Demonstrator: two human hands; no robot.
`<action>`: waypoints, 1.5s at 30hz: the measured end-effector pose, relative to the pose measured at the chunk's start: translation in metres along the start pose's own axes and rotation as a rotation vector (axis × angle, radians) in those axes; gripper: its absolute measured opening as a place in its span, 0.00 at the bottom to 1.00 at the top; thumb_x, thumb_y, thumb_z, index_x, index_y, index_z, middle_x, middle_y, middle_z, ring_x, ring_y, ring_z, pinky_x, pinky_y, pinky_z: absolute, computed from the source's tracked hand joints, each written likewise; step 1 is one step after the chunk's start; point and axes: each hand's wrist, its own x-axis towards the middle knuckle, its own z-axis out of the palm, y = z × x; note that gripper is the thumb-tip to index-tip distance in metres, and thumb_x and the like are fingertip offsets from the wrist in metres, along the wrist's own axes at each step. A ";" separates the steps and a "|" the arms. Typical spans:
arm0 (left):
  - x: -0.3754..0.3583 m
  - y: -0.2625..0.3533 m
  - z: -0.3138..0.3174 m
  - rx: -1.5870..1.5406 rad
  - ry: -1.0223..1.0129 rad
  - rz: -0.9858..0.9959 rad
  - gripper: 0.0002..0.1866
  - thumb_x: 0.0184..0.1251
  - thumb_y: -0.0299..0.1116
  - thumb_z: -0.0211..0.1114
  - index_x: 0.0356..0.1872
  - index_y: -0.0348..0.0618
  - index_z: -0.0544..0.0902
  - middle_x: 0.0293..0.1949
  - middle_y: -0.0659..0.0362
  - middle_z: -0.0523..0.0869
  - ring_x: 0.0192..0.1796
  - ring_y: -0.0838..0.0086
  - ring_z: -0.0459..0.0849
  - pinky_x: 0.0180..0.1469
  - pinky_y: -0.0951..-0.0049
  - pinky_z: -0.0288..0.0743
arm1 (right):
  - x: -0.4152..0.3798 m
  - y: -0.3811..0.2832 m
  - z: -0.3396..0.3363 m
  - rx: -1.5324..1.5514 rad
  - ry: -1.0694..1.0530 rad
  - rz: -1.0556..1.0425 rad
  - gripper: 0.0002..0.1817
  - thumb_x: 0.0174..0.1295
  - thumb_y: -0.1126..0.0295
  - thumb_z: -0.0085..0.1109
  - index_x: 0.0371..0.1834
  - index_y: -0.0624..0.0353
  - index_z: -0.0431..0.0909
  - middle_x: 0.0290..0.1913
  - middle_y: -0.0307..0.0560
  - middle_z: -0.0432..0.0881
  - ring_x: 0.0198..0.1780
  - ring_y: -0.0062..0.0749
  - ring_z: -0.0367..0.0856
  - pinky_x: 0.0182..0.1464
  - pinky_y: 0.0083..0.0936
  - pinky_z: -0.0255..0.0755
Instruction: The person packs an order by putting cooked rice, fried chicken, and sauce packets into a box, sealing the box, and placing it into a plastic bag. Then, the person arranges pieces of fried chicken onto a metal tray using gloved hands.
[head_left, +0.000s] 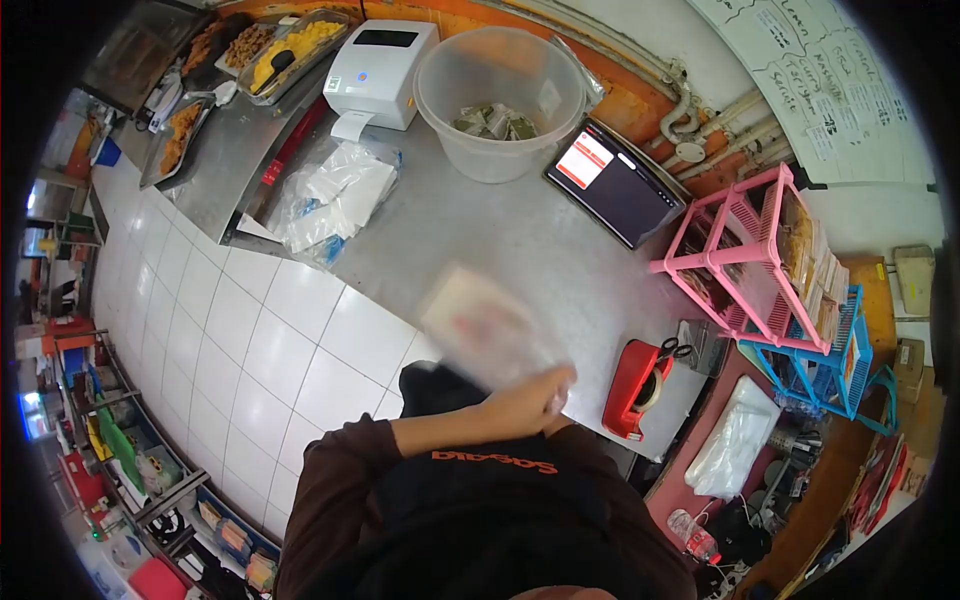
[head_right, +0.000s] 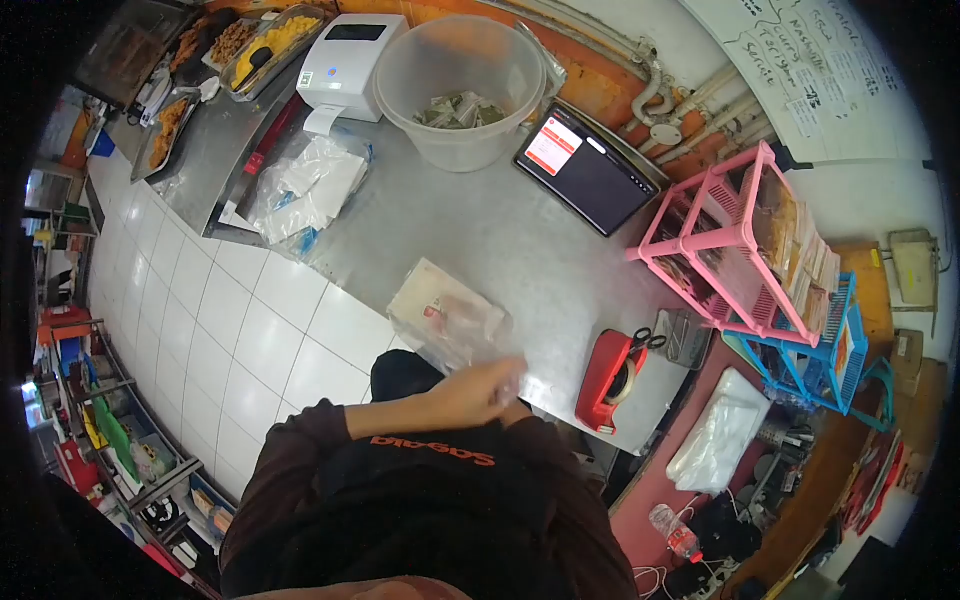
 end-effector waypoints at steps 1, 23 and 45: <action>-0.005 -0.006 -0.009 0.145 -0.152 0.199 0.25 0.47 0.26 0.68 0.49 0.41 0.70 0.40 0.53 0.77 0.40 0.68 0.78 0.44 0.69 0.73 | -0.001 0.001 0.009 0.000 0.007 0.058 0.16 0.48 0.68 0.57 0.40 0.61 0.71 0.38 0.48 0.74 0.41 0.36 0.75 0.42 0.28 0.69; 0.062 -0.172 -0.055 0.624 -0.149 0.448 0.28 0.57 0.42 0.54 0.61 0.47 0.66 0.60 0.56 0.69 0.67 0.67 0.59 0.71 0.63 0.42 | 0.040 -0.022 -0.040 0.127 -0.371 0.368 0.27 0.46 0.79 0.53 0.53 0.76 0.62 0.45 0.67 0.74 0.41 0.56 0.76 0.42 0.45 0.69; 0.056 -0.209 -0.027 1.146 0.212 0.480 0.04 0.51 0.40 0.56 0.28 0.60 0.77 0.33 0.68 0.74 0.42 0.76 0.73 0.48 0.67 0.64 | 0.048 0.066 0.013 0.224 0.355 0.005 0.10 0.54 0.68 0.56 0.38 0.59 0.75 0.43 0.52 0.76 0.49 0.47 0.72 0.51 0.39 0.63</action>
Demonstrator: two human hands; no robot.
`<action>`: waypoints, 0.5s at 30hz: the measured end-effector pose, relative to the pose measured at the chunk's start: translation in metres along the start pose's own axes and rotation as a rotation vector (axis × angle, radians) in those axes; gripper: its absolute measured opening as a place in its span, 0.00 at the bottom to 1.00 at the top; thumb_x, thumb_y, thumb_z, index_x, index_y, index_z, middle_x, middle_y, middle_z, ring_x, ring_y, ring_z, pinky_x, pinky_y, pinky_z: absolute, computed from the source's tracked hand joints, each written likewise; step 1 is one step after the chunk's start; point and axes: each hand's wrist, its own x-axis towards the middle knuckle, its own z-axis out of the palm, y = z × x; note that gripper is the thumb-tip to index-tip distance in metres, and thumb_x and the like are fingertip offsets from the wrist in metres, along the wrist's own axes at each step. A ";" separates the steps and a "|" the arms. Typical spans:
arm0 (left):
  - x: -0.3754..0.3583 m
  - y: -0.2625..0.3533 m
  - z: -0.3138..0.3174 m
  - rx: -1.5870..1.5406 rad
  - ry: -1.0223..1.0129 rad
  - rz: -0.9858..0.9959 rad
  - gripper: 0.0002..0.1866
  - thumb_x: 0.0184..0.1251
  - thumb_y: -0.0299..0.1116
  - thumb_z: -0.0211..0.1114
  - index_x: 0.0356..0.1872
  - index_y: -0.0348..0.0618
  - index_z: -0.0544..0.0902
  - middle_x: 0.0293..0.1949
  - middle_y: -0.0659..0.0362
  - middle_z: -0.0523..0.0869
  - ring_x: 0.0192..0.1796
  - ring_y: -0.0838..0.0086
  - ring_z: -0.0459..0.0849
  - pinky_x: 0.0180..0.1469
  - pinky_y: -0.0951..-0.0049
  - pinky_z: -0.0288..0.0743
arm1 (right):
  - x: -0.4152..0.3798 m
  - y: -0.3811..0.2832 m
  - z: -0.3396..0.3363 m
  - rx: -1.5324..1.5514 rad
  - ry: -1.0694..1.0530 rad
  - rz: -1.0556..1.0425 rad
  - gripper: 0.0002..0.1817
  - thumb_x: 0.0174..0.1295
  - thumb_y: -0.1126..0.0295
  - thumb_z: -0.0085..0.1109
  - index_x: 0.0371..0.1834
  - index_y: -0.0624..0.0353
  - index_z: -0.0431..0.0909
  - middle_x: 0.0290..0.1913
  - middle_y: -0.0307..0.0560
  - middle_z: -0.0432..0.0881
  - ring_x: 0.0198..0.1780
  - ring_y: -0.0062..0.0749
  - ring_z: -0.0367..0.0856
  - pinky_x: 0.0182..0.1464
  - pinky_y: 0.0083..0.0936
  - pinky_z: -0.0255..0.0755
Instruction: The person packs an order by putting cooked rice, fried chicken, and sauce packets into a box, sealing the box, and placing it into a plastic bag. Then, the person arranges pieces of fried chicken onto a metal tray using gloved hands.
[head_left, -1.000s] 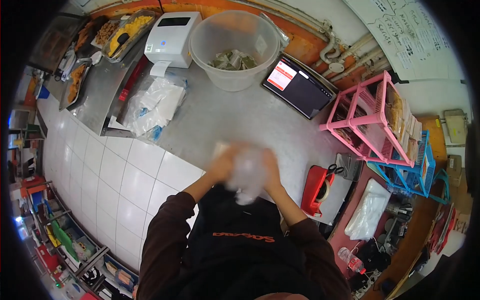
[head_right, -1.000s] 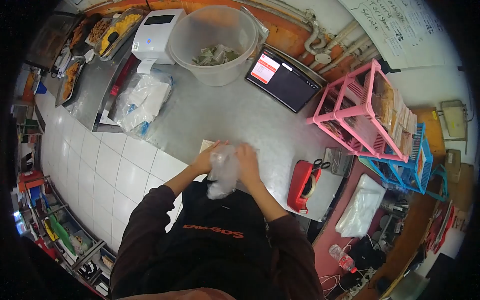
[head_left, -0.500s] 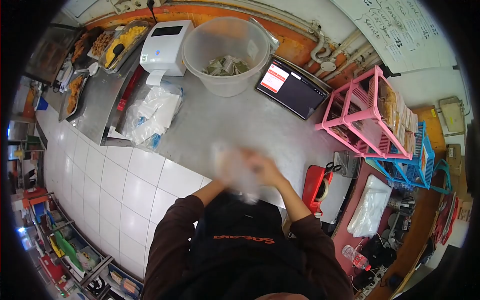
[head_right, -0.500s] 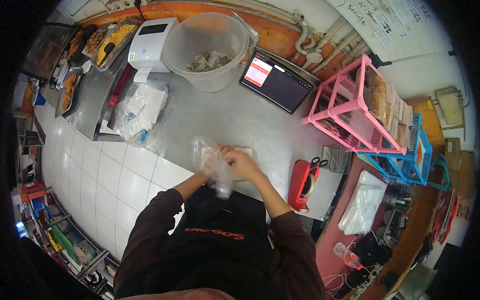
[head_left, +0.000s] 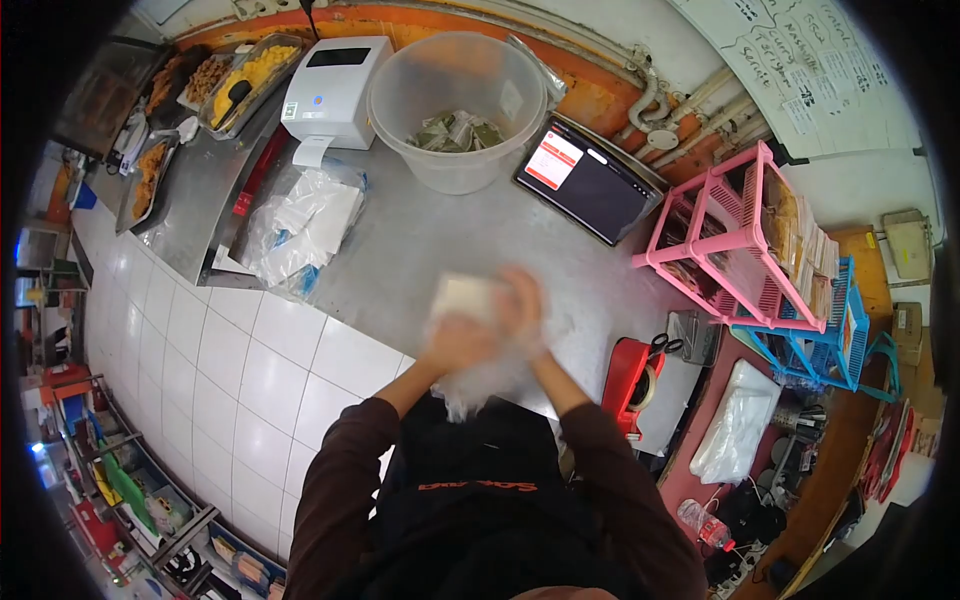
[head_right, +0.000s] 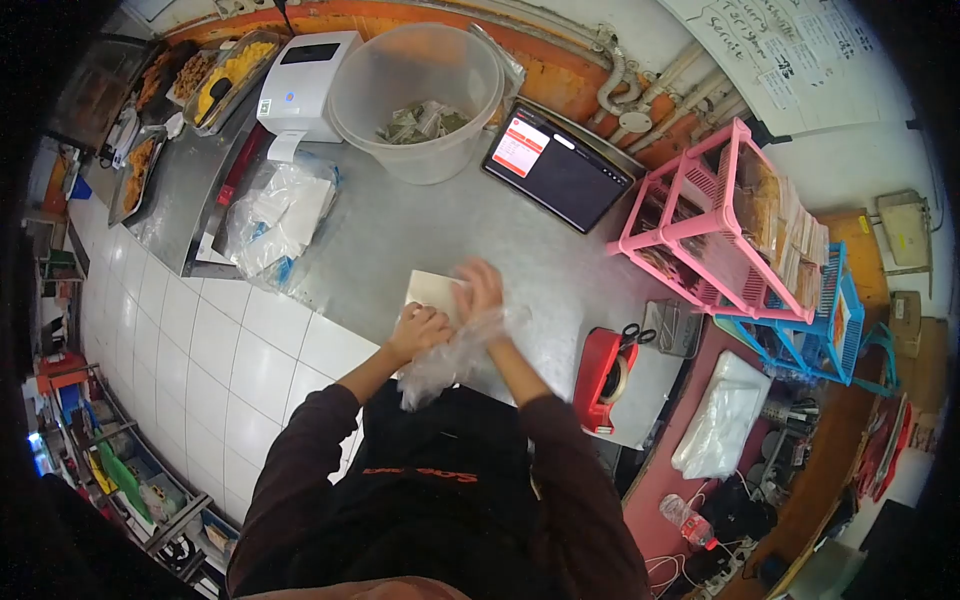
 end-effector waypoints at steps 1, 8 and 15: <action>0.009 -0.004 -0.015 -0.115 0.119 0.204 0.02 0.50 0.40 0.56 0.25 0.59 0.75 0.29 0.70 0.72 0.37 0.79 0.72 0.40 0.68 0.61 | 0.029 -0.013 -0.001 -0.038 -0.073 -0.192 0.11 0.52 0.68 0.57 0.38 0.58 0.76 0.44 0.50 0.76 0.50 0.46 0.72 0.52 0.38 0.64; 0.012 -0.027 -0.041 0.045 -0.464 -0.240 0.04 0.55 0.38 0.56 0.28 0.52 0.76 0.26 0.62 0.73 0.31 0.71 0.73 0.38 0.68 0.62 | 0.024 -0.001 0.029 0.021 -0.135 0.291 0.07 0.52 0.66 0.57 0.33 0.56 0.76 0.41 0.48 0.76 0.49 0.44 0.72 0.50 0.35 0.65; -0.039 -0.087 0.023 -0.210 0.341 -0.860 0.20 0.43 0.31 0.64 0.41 0.35 0.77 0.36 0.46 0.81 0.39 0.56 0.80 0.40 0.61 0.72 | -0.056 0.015 0.033 0.202 -0.766 0.028 0.16 0.55 0.66 0.56 0.44 0.62 0.71 0.34 0.53 0.77 0.36 0.46 0.77 0.38 0.36 0.70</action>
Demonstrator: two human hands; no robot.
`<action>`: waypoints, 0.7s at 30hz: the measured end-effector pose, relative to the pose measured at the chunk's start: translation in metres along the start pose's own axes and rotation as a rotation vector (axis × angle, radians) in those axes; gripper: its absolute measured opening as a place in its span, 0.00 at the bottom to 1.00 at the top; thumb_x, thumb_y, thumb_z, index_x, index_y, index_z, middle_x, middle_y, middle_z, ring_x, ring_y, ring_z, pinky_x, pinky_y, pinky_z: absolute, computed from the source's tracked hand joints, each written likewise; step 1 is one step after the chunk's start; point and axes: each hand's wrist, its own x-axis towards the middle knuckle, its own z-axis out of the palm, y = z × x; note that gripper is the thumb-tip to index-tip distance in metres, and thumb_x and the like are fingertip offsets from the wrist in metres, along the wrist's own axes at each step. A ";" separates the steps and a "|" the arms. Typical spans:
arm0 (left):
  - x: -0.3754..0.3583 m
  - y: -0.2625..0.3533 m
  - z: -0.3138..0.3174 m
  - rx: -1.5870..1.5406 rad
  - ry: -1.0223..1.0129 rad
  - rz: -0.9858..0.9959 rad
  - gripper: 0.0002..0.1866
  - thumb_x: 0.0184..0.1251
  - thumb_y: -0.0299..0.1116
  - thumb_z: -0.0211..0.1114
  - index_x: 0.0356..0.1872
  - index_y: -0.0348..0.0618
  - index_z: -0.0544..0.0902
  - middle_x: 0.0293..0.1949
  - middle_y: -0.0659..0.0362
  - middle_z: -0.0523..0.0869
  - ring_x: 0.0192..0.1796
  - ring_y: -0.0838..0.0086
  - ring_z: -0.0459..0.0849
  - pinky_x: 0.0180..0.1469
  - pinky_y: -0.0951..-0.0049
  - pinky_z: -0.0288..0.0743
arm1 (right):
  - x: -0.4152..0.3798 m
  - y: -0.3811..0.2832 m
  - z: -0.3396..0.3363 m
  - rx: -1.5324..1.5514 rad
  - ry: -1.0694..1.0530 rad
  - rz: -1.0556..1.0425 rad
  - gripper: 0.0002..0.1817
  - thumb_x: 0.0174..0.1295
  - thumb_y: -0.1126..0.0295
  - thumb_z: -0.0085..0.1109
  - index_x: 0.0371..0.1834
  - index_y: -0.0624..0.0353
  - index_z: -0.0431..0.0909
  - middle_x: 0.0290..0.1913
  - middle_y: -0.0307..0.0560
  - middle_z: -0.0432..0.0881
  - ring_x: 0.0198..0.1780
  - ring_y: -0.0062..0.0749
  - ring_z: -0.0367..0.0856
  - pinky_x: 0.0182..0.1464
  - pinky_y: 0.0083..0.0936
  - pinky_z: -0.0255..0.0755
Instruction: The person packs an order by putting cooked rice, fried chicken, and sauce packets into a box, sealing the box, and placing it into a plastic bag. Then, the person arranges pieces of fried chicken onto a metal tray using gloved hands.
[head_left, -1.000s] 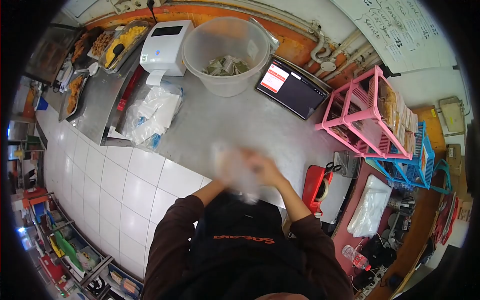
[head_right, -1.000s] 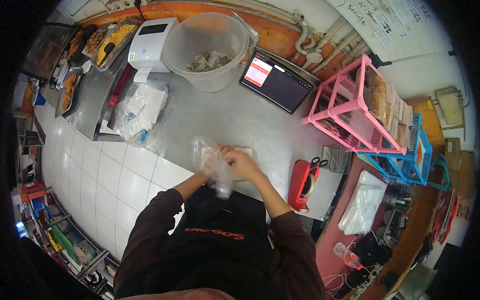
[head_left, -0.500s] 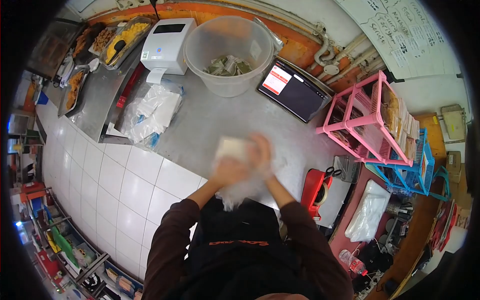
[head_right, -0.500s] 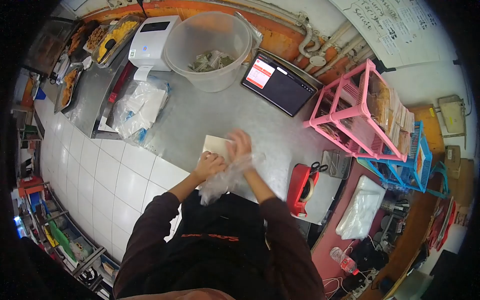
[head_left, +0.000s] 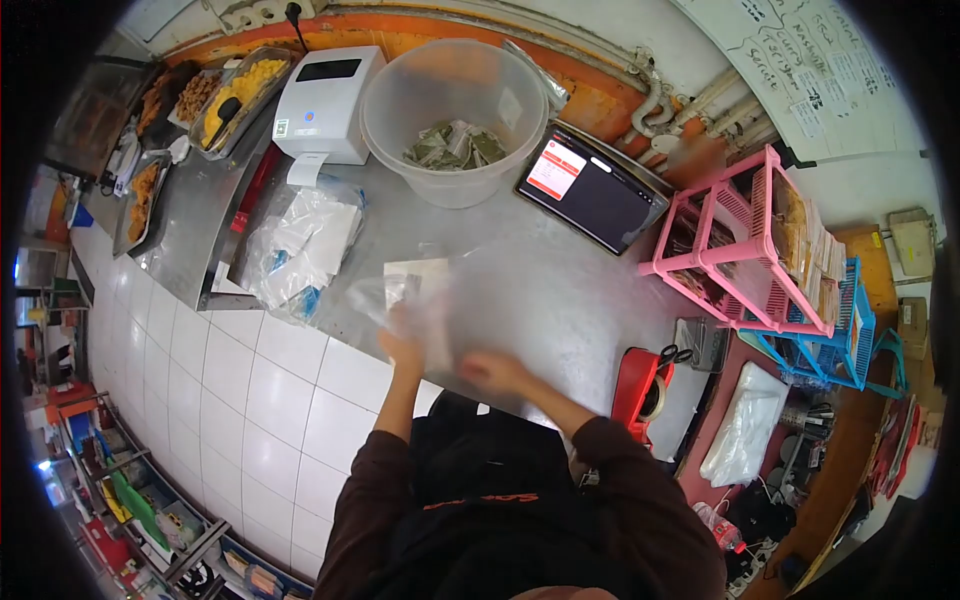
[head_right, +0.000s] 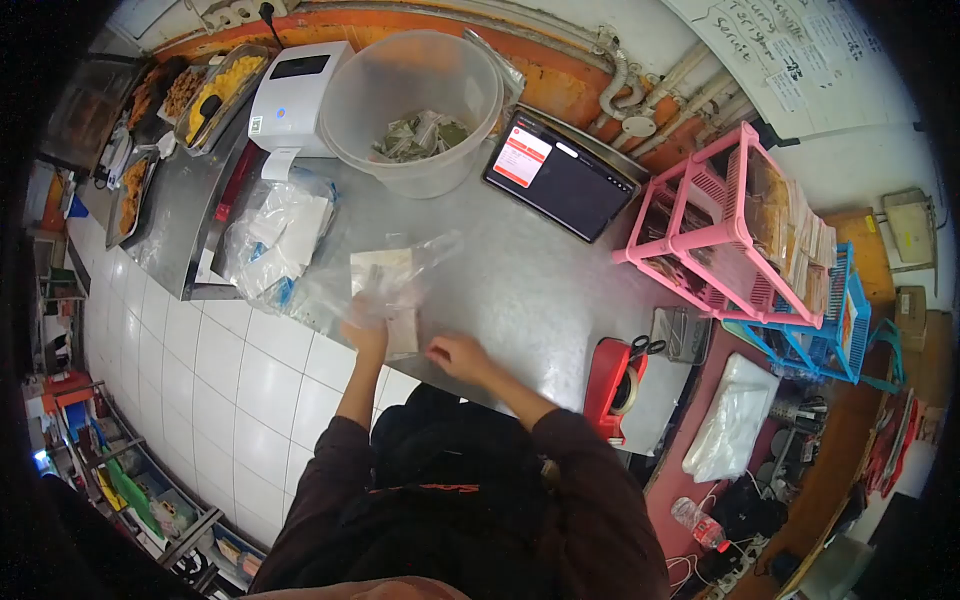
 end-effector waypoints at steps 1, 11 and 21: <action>0.011 0.042 -0.033 -0.130 -0.023 -0.259 0.21 0.43 0.31 0.64 0.42 0.36 0.77 0.38 0.45 0.81 0.40 0.55 0.80 0.41 0.61 0.72 | 0.010 0.018 -0.011 0.002 0.180 0.010 0.18 0.55 0.66 0.56 0.47 0.62 0.70 0.32 0.53 0.77 0.35 0.44 0.77 0.38 0.36 0.69; -0.016 0.029 0.016 -0.175 0.406 -0.288 0.20 0.49 0.29 0.59 0.47 0.37 0.77 0.44 0.47 0.79 0.48 0.56 0.76 0.52 0.63 0.68 | 0.135 0.059 -0.144 -0.261 0.613 0.621 0.49 0.58 0.57 0.53 0.69 0.57 0.25 0.50 0.64 0.73 0.44 0.55 0.77 0.45 0.40 0.72; 0.002 0.042 -0.004 0.442 -0.475 0.227 0.19 0.51 0.39 0.61 0.45 0.45 0.78 0.39 0.52 0.80 0.42 0.56 0.78 0.43 0.59 0.71 | 0.072 0.013 -0.165 0.047 0.858 0.401 0.39 0.58 0.61 0.55 0.69 0.56 0.45 0.34 0.51 0.78 0.30 0.44 0.78 0.36 0.35 0.71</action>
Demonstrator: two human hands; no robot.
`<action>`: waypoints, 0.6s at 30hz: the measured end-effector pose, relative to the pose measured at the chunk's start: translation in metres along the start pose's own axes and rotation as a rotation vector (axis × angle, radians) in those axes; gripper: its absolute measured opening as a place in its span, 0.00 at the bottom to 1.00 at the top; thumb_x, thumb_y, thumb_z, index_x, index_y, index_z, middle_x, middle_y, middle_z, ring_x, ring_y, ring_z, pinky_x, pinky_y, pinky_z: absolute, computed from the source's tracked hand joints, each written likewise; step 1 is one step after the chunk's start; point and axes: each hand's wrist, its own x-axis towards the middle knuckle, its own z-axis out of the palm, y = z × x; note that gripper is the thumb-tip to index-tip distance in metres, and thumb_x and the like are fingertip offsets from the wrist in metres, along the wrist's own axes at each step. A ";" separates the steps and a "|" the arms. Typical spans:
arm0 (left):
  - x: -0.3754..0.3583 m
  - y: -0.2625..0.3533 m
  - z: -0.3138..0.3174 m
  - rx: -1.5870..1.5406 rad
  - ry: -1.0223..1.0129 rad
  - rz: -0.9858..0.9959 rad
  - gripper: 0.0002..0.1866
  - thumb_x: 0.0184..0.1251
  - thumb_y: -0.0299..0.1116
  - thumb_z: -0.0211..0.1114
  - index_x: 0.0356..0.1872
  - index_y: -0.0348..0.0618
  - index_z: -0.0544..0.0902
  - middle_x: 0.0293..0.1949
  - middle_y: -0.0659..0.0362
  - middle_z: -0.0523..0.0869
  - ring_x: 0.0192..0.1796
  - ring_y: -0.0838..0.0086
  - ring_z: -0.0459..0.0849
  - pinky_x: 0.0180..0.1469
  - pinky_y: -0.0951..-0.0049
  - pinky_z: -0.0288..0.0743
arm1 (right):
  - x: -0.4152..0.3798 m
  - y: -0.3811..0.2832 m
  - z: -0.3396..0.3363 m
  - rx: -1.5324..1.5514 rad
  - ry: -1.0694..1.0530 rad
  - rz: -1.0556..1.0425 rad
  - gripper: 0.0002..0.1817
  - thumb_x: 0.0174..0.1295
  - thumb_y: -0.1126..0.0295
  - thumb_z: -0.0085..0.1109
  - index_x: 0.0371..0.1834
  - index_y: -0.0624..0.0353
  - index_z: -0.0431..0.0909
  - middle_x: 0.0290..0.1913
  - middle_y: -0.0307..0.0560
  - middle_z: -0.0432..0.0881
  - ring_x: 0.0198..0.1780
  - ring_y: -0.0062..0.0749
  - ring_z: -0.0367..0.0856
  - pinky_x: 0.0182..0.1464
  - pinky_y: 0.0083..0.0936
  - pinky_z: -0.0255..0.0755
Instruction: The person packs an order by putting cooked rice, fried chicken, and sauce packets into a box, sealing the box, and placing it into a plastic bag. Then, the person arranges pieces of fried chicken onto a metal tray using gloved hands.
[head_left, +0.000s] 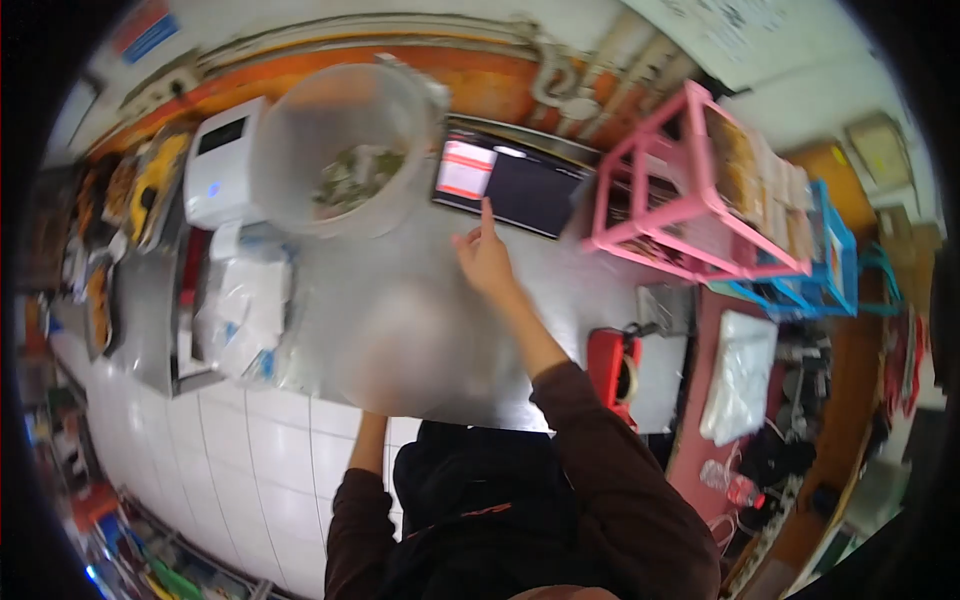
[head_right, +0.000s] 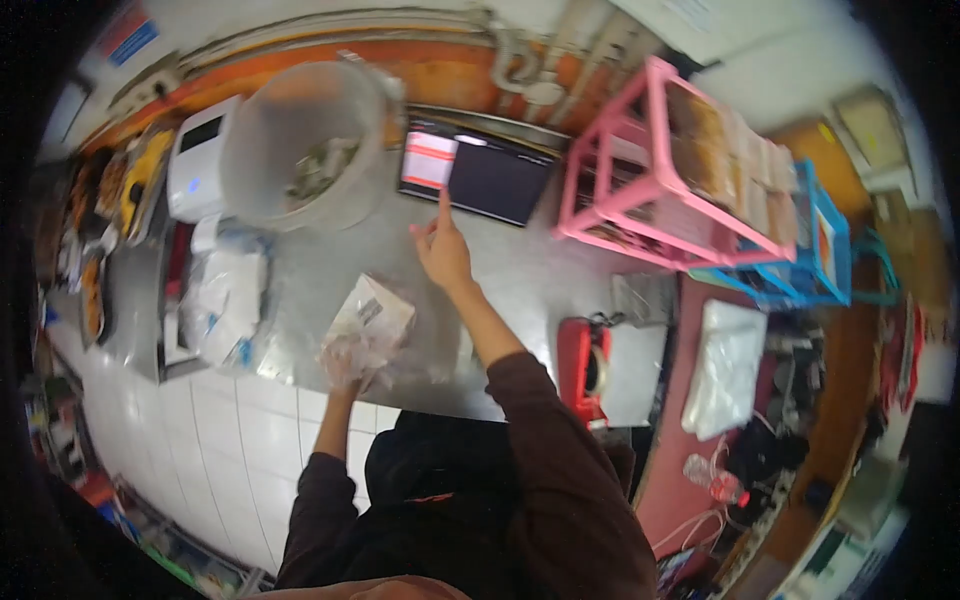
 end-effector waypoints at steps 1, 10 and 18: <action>0.001 -0.019 0.017 -0.131 0.130 0.278 0.18 0.50 0.40 0.62 0.43 0.45 0.78 0.37 0.53 0.80 0.40 0.56 0.78 0.40 0.58 0.71 | -0.014 -0.006 -0.035 0.001 0.109 -0.077 0.30 0.57 0.65 0.55 0.63 0.57 0.56 0.32 0.49 0.77 0.28 0.41 0.76 0.34 0.32 0.70; 0.000 0.064 -0.029 -0.389 0.255 0.182 0.16 0.43 0.38 0.63 0.36 0.44 0.80 0.31 0.54 0.79 0.37 0.57 0.78 0.38 0.62 0.70 | -0.076 0.222 -0.325 -0.983 0.066 0.535 0.10 0.53 0.68 0.55 0.33 0.64 0.80 0.33 0.58 0.81 0.38 0.52 0.81 0.42 0.42 0.75; 0.001 0.044 0.008 -0.200 0.262 0.163 0.17 0.53 0.42 0.56 0.42 0.50 0.81 0.42 0.51 0.77 0.42 0.55 0.76 0.43 0.60 0.70 | -0.067 0.245 -0.307 -0.955 -0.011 0.595 0.10 0.47 0.66 0.54 0.28 0.56 0.82 0.37 0.56 0.81 0.41 0.49 0.80 0.45 0.40 0.75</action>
